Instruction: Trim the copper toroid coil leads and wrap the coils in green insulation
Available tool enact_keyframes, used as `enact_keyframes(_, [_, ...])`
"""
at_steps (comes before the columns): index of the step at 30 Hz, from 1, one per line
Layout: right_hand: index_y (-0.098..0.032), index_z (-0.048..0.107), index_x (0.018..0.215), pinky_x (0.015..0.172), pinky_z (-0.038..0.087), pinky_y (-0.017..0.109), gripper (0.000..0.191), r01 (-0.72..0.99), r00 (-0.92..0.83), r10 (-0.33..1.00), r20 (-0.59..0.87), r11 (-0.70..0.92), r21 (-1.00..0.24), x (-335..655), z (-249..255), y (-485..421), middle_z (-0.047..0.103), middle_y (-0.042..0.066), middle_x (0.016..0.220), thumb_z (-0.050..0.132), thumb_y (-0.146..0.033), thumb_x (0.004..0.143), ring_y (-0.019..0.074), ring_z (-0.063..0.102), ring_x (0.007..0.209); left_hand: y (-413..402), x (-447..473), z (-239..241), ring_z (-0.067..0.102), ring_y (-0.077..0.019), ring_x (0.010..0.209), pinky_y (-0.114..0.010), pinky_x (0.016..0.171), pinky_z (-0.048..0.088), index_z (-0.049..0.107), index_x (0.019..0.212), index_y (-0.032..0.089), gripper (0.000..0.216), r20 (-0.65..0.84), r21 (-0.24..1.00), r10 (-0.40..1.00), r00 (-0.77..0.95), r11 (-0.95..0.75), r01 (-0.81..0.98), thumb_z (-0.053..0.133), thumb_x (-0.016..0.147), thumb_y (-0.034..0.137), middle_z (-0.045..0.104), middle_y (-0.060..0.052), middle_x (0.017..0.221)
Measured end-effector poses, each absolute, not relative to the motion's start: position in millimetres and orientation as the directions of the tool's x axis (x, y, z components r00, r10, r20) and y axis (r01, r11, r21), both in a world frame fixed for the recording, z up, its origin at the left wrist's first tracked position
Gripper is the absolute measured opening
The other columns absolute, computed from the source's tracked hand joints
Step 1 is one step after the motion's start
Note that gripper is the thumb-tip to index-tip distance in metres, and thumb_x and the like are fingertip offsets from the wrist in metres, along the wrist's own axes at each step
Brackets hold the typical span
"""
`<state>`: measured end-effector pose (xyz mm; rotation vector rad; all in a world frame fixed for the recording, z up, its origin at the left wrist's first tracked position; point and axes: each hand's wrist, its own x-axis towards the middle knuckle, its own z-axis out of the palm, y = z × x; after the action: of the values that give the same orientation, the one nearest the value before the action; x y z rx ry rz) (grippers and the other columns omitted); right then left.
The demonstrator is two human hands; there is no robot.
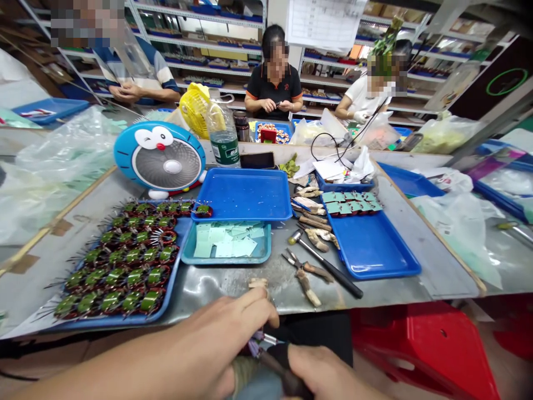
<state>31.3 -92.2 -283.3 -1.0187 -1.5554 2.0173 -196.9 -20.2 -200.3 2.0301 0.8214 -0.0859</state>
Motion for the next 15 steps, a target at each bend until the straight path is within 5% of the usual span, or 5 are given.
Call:
enact_keyframes(4, [-0.017, 0.068, 0.108, 0.069, 0.038, 0.02, 0.049, 0.089, -0.694, 0.619, -0.369, -0.435, -0.896, 33.4, -282.1, -91.6, 0.05, -0.001, 0.086, 0.077, -0.059, 0.083, 0.0112, 0.042, 0.075, -19.5, -203.0, -225.1, 0.064, -0.018, 0.083, -0.024, 0.07, 0.052, 0.058, 0.118, 0.027, 0.042, -0.264, 0.882, 0.582, 0.769, -0.178, 0.437, 0.075, 0.08, 0.02, 0.065, 0.001, 0.101])
enact_keyframes(8, [-0.017, 0.061, 0.103, 0.063, 0.031, 0.017, 0.057, -0.026, -0.721, 0.565, -0.401, -0.6, -0.8, 31.3, -270.4, -86.9, 0.045, -0.003, 0.081, 0.077, -0.068, 0.082, 0.0075, 0.037, 0.068, -27.5, -197.4, -256.9, 0.061, -0.0165, 0.079, -0.025, 0.069, 0.046, 0.058, 0.103, 0.024, 0.027, -0.03, 0.885, 0.731, 0.681, -0.297, 0.359, 0.073, 0.081, 0.019, 0.064, 0.001, 0.092])
enact_keyframes(15, [-0.017, 0.058, 0.104, 0.065, 0.034, 0.022, 0.064, 0.318, -0.529, 0.725, -0.442, -0.313, -0.895, 15.6, -263.1, -90.3, 0.047, -0.002, 0.083, 0.061, -0.078, 0.086, 0.0118, 0.038, 0.073, -33.4, -199.5, -280.6, 0.058, -0.0159, 0.082, -0.025, 0.07, 0.039, 0.057, 0.102, 0.026, 0.048, 0.168, 0.821, 0.805, 0.569, -0.434, 0.371, 0.051, 0.066, -0.005, 0.059, 0.002, 0.091])
